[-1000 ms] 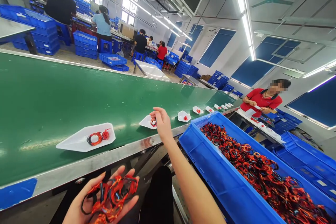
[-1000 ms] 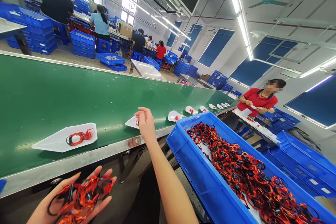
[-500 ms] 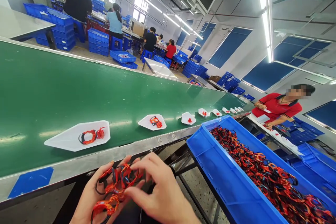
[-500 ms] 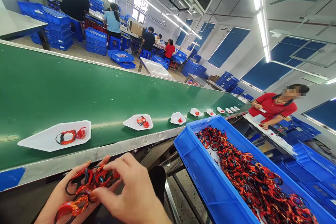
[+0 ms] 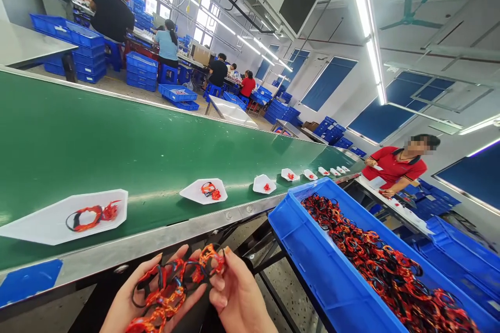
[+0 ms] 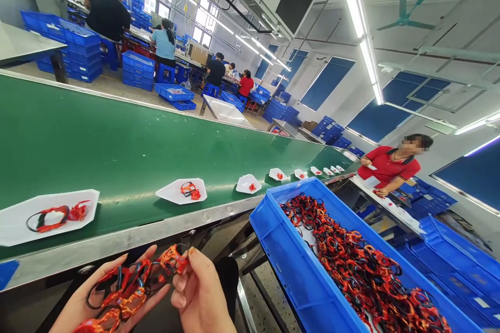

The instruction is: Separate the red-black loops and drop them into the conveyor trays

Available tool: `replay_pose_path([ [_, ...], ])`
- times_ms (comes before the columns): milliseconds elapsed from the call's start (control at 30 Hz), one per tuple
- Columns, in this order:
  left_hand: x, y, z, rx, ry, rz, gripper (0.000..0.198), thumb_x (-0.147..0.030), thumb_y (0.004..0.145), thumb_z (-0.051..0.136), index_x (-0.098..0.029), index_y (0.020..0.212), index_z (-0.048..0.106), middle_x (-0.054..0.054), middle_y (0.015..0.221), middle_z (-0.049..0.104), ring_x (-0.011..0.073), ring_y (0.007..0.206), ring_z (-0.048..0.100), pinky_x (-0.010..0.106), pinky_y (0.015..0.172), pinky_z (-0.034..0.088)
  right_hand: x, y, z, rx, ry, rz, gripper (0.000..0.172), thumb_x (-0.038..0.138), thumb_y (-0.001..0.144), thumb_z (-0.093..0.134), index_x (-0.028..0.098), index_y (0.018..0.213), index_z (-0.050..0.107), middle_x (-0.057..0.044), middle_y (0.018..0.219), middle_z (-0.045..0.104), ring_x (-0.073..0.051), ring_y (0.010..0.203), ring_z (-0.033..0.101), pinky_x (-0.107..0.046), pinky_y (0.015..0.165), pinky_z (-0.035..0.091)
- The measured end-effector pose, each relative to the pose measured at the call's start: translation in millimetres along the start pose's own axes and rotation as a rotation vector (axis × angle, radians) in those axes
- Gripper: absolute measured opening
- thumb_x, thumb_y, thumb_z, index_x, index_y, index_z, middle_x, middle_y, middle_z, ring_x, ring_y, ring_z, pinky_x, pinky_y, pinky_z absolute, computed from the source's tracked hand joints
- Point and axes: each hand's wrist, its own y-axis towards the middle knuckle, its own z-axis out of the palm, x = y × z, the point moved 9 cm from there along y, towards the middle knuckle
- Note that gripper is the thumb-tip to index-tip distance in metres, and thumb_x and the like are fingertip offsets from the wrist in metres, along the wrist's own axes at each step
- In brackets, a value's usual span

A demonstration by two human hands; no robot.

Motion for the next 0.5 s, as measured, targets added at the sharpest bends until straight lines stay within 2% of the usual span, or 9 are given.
replay_pose_path([
  [67, -1, 3, -2.4, 0.023, 0.004, 0.001, 0.057, -0.016, 0.071, 0.062, -0.011, 0.126, 0.047, 0.019, 0.111, 0.066, 0.0377, 0.104, 0.058, 0.058, 0.085, 0.049, -9, 2, -4, -0.021, 0.211, 0.116, 0.021, 0.029, 0.071, 0.073, 0.012, 0.077, 0.062, 0.001, 0.069, 0.057, -0.002, 0.047, 0.038, -0.011, 0.036, 0.02],
  [167, -2, 7, -5.4, 0.055, 0.006, 0.017, 0.056, -0.015, 0.071, 0.063, -0.012, 0.125, 0.048, 0.018, 0.113, 0.065, 0.0373, 0.107, 0.056, 0.058, 0.087, 0.048, -12, 5, -6, -0.032, 0.36, 0.157, 0.017, 0.023, 0.072, 0.072, 0.011, 0.079, 0.063, 0.002, 0.068, 0.058, -0.001, 0.046, 0.04, -0.009, 0.035, 0.023],
  [333, -1, 7, -4.2, 0.072, -0.003, 0.023, 0.057, -0.014, 0.071, 0.062, -0.016, 0.126, 0.048, 0.016, 0.113, 0.065, 0.0377, 0.107, 0.056, 0.06, 0.087, 0.047, -15, 6, -12, -0.092, 0.438, 0.163, 0.016, 0.021, 0.071, 0.072, 0.011, 0.079, 0.063, 0.002, 0.066, 0.057, -0.002, 0.046, 0.043, -0.009, 0.034, 0.028],
  [500, -1, 9, -5.6, 0.072, 0.016, 0.024, 0.057, -0.015, 0.069, 0.064, -0.013, 0.124, 0.048, 0.018, 0.113, 0.065, 0.0389, 0.107, 0.055, 0.06, 0.087, 0.047, -16, 8, -11, -0.113, 0.512, 0.164, 0.017, 0.019, 0.071, 0.072, 0.011, 0.082, 0.062, 0.003, 0.062, 0.053, -0.002, 0.046, 0.046, -0.008, 0.034, 0.03],
])
